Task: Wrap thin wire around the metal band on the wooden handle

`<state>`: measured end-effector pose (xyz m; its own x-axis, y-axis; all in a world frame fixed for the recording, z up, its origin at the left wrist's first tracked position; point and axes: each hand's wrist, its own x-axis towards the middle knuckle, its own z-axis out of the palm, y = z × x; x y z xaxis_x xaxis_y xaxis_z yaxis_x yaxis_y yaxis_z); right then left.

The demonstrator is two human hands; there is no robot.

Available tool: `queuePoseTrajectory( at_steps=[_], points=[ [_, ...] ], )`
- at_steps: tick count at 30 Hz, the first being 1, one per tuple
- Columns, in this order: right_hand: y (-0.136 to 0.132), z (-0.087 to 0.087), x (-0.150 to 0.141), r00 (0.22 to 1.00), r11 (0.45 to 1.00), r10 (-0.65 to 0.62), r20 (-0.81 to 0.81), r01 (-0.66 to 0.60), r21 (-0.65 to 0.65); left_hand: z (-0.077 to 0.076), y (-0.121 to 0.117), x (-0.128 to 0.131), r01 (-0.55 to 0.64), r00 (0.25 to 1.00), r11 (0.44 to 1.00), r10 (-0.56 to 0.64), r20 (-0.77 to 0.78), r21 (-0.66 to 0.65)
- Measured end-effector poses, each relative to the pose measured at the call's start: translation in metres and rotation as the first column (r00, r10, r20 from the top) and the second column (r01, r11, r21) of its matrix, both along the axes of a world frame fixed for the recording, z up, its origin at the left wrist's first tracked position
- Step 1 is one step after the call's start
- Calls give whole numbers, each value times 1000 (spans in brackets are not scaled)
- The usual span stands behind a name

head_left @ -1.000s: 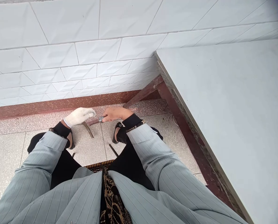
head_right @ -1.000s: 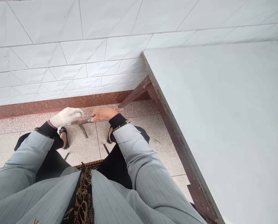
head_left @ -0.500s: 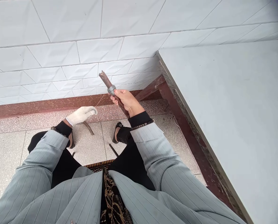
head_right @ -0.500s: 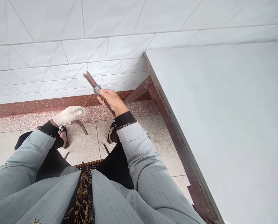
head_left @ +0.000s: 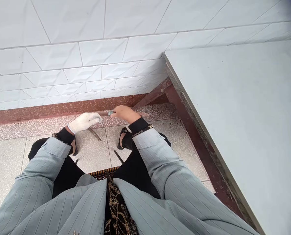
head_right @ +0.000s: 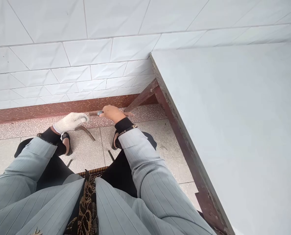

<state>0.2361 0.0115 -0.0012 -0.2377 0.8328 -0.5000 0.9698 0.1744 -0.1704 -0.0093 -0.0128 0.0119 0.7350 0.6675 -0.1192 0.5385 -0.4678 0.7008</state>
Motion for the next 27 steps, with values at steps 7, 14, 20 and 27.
queuePoseTrajectory(
  at_steps=[7, 14, 20, 27],
  points=[
    [-10, 0, -13, 940, 904, 242, -239, -308, -298, 2, 8, -7, -215, 976, 976, 213, 54, 34],
    [-17, 5, -7, 701, 725, 46, -712, -513, -459, -7, 12, -7, -232, 971, 972, 233, 59, -33],
    [-13, 17, 10, 276, 957, -274, -921, -15, -289, -11, 5, 0, -205, 976, 962, 216, 42, -179],
    [1, 1, 5, 529, 890, -383, -757, 431, -149, -11, -2, 8, 26, 999, 985, -20, 38, -168]
  ],
)
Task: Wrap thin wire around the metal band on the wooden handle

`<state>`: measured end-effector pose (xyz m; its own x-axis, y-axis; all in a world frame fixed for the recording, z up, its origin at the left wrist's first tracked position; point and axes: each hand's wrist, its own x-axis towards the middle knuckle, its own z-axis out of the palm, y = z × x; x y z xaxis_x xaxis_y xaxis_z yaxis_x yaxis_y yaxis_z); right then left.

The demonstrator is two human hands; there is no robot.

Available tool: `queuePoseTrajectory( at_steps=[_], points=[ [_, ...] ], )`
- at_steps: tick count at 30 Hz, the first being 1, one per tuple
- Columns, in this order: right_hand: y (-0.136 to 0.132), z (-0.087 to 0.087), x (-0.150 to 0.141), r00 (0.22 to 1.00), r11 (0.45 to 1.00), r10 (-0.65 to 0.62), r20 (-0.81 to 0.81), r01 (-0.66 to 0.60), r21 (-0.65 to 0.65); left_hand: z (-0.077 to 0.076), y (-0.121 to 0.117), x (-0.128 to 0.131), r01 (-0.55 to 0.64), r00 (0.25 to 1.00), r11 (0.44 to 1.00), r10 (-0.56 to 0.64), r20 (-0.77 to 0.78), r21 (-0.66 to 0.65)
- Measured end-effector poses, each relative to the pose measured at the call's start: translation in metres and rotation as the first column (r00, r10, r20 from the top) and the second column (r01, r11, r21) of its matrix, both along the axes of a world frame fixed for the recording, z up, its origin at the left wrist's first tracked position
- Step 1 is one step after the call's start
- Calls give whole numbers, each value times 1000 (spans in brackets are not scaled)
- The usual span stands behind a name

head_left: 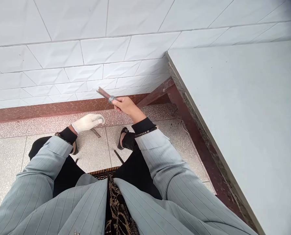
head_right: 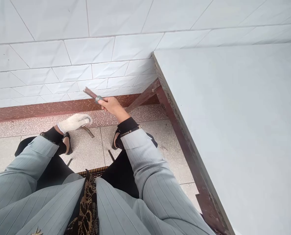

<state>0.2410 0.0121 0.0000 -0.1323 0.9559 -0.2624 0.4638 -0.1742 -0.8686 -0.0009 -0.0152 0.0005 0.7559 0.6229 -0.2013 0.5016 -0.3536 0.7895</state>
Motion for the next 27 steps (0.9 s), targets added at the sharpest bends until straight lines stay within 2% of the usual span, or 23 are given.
queuePoseTrajectory(
  at_steps=[1, 3, 5, 7, 10, 12, 15, 17, 18, 19, 20, 21, 23, 24, 25, 27],
  points=[
    [0, -2, -2, 984, 998, 50, 172, -54, 20, -2, 1, 0, 21, 1000, 1000, -21, -17, 17],
    [-1, -5, -8, 870, 977, 170, 463, -209, 34, -6, 2, -2, 54, 997, 998, -52, -51, 34],
    [-4, -7, -14, 735, 937, 289, 613, -348, -24, -11, 3, -3, 83, 994, 996, -80, -77, 40],
    [-7, -10, -20, 626, 881, 425, 653, -453, -138, -15, 3, -5, 95, 992, 994, -91, -85, 47],
    [-12, -15, -27, 501, 716, 682, 532, -606, -347, -17, 5, -7, 93, 993, 994, -89, -74, 55],
    [-15, -17, -28, 471, 590, 807, 357, -681, -433, -17, 5, -8, 105, 993, 994, -102, -56, 38],
    [-18, -12, -24, 457, 453, 884, 100, -782, -429, -17, 6, -9, 119, 993, 992, -119, -2, -31],
    [-19, -2, -17, 452, 407, 891, -49, -840, -360, -16, 6, -9, 104, 994, 991, -101, 42, -88],
    [-19, 4, -11, 474, 423, 873, -111, -851, -311, -16, 6, -10, 94, 994, 989, -87, 67, -114],
    [-19, 10, -6, 518, 476, 841, -155, -846, -240, -14, 6, -10, 76, 994, 988, -63, 94, -138],
    [-19, 16, 0, 572, 548, 796, -199, -820, -164, -13, 5, -9, 49, 992, 986, -30, 121, -161],
    [-19, 21, 7, 648, 654, 715, -261, -753, -79, -11, 4, -9, 17, 990, 983, 9, 141, -185],
    [-17, 28, 17, 780, 867, 470, -413, -495, 50, -8, 3, -9, -50, 983, 971, 89, 160, -234],
    [-16, 29, 21, 819, 936, 336, -465, -344, 70, -6, 2, -8, -77, 981, 965, 118, 156, -250],
    [-14, 30, 23, 845, 977, 208, -493, -201, 68, -5, 1, -8, -93, 980, 963, 134, 148, -254],
    [-9, 29, 26, 875, 999, 8, -484, 10, 35, -4, 1, -7, -79, 987, 970, 109, 120, -231]
  ],
)
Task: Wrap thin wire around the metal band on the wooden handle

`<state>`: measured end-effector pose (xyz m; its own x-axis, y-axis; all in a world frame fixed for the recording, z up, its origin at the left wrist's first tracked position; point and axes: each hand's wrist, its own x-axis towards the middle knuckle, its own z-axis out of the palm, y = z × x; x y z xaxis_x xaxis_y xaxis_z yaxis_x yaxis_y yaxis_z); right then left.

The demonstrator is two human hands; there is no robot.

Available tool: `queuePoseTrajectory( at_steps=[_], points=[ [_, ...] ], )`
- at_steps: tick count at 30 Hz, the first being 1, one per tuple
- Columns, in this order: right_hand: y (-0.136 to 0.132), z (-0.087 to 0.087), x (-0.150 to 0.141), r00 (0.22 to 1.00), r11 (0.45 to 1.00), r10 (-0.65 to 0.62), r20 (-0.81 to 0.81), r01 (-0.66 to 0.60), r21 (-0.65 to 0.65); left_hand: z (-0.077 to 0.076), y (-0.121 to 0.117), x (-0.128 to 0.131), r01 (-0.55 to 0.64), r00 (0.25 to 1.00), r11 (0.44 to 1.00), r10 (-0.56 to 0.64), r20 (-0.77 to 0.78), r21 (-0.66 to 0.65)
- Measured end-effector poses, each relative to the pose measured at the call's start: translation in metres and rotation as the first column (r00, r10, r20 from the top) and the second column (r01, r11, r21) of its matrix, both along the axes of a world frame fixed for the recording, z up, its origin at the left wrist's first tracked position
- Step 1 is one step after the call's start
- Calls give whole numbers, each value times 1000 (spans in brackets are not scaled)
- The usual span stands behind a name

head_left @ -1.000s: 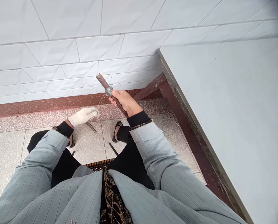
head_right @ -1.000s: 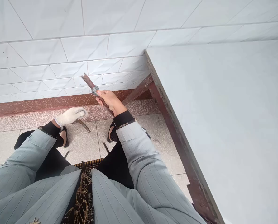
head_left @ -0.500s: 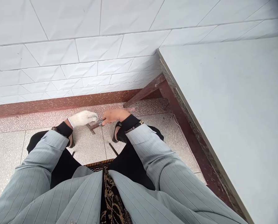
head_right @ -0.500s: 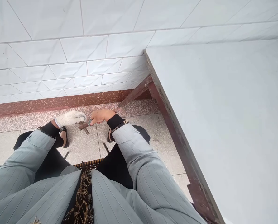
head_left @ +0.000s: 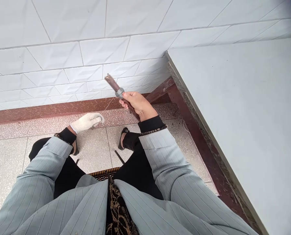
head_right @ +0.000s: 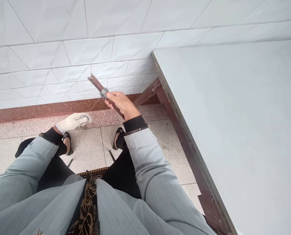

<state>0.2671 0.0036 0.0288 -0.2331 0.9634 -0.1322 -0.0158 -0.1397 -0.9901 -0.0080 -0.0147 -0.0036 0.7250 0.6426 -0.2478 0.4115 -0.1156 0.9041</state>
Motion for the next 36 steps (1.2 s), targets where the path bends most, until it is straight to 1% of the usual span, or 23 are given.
queuePoseTrajectory(
  at_steps=[2, 4, 8, 11, 13, 14, 16, 18, 20, 21, 22, 24, 26, 27, 28, 29, 30, 31, 32, 33, 34, 35, 36],
  points=[
    [5, -3, 0, 992, 992, -118, 38, 119, -28, 0, 0, 1, 58, 997, 997, -55, -52, 50],
    [9, -6, 0, 983, 984, -173, 67, 176, -34, 2, -1, 3, 117, 989, 987, -107, -99, 109],
    [12, -15, -2, 971, 984, -177, 159, 179, 1, 9, -4, 5, 185, 977, 962, -158, -140, 202],
    [14, -21, -3, 920, 986, -155, 359, 165, 3, 16, -5, 3, 170, 978, 956, -134, -158, 240],
    [15, -24, -4, 844, 991, -116, 524, 132, 8, 20, -5, 1, 132, 984, 950, -90, -156, 284],
    [16, -25, -4, 790, 995, -87, 606, 93, 21, 21, -4, -1, 106, 986, 945, -61, -153, 308],
    [16, -26, -6, 658, 998, -6, 753, -44, 46, 24, -3, -3, 48, 989, 934, 5, -147, 354],
    [14, -27, -11, 509, 974, 105, 854, -224, 14, 25, -1, -6, -15, 988, 921, 73, -135, 389],
    [9, -27, -19, 394, 909, 290, 872, -398, -122, 26, 2, -8, -55, 986, 907, 114, -118, 417],
    [6, -28, -24, 354, 852, 409, 841, -477, -214, 25, 3, -9, -62, 986, 901, 122, -114, 429],
    [2, -28, -30, 325, 778, 537, 779, -548, -308, 25, 4, -10, -58, 986, 898, 120, -115, 437],
    [-5, -30, -43, 278, 598, 747, 604, -678, -428, 24, 5, -11, -33, 987, 898, 98, -125, 439],
    [-11, -30, -52, 239, 460, 855, 460, -759, -461, 23, 6, -11, -13, 988, 907, 76, -133, 421],
    [-13, -29, -55, 229, 414, 884, 408, -787, -457, 23, 6, -11, -8, 988, 914, 70, -137, 406],
    [-14, -27, -56, 230, 389, 899, 373, -809, -440, 21, 6, -10, -9, 988, 920, 69, -139, 392],
    [-15, -25, -55, 242, 382, 904, 352, -828, -411, 19, 7, -10, -16, 987, 925, 75, -143, 379],
    [-15, -22, -52, 271, 396, 898, 346, -841, -369, 16, 8, -10, -29, 985, 930, 89, -146, 367],
    [-14, -18, -47, 321, 433, 880, 350, -844, -317, 13, 9, -9, -45, 983, 933, 104, -149, 357],
    [-13, -15, -42, 391, 489, 850, 353, -835, -253, 10, 10, -9, -61, 981, 937, 120, -153, 344],
    [-11, -12, -35, 491, 572, 798, 351, -800, -182, 6, 10, -9, -72, 979, 942, 130, -158, 329],
    [-9, -9, -29, 611, 673, 721, 326, -731, -116, 3, 11, -8, -59, 980, 951, 114, -166, 305],
    [-7, -7, -24, 737, 776, 618, 272, -628, -62, 1, 11, -7, -35, 983, 959, 84, -165, 280],
    [-5, -7, -19, 841, 865, 495, 217, -502, -28, -1, 11, -6, -9, 985, 964, 55, -166, 266]
  ],
)
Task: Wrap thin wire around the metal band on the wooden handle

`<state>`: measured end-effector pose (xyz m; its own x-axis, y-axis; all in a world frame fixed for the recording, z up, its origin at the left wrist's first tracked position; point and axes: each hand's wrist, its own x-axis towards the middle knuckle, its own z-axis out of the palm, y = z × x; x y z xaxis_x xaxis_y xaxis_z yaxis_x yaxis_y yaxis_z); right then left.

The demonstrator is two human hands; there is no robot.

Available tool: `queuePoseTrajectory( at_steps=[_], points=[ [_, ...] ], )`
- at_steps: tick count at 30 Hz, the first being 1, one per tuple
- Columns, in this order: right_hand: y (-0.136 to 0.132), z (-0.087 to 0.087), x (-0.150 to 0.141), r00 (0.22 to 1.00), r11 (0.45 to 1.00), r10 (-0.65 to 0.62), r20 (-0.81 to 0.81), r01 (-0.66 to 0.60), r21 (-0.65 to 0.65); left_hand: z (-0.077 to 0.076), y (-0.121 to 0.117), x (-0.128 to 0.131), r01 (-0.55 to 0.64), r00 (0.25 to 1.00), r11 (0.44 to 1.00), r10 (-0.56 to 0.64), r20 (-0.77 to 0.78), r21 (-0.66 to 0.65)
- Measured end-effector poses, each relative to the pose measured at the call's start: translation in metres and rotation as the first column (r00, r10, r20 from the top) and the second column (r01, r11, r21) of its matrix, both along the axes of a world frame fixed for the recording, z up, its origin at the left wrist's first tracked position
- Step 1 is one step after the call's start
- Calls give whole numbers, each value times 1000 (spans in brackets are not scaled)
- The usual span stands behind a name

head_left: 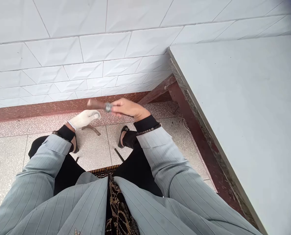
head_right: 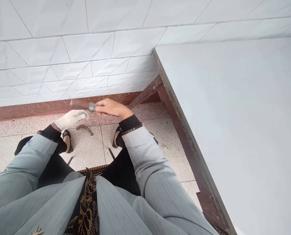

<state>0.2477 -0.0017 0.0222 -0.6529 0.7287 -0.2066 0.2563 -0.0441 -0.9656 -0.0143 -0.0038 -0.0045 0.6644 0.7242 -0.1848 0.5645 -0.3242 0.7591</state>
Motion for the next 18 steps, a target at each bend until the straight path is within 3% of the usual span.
queuePoseTrajectory(
  at_steps=[2, 4, 6, 9, 11, 13, 15, 18],
  points=[
    [4, -1, 5, 959, 963, -269, -86, 267, -31, 0, -1, 2, 40, 999, 999, -40, 7, -11],
    [8, -5, 7, 900, 905, -426, -86, 424, -46, 2, -2, 4, 57, 998, 998, -57, 12, 0],
    [13, -11, 6, 863, 863, -506, -5, 506, -14, 4, -4, 5, 84, 996, 996, -84, 15, 6],
    [21, -20, 6, 788, 828, -560, 257, 542, 143, 6, -6, 6, 149, 989, 989, -149, -15, 3],
    [24, -23, 5, 719, 846, -534, 445, 453, 283, 6, -7, 6, 158, 986, 987, -157, -56, 11],
    [25, -23, 3, 660, 889, -453, 599, 281, 362, 5, -7, 5, 140, 987, 989, -136, -80, 45],
    [24, -20, 0, 609, 937, -324, 724, 99, 336, 5, -6, 4, 116, 990, 989, -108, -85, 92],
    [18, -17, -7, 556, 978, -74, 828, -123, 171, 5, -4, 1, 99, 991, 985, -85, -100, 139]
  ],
)
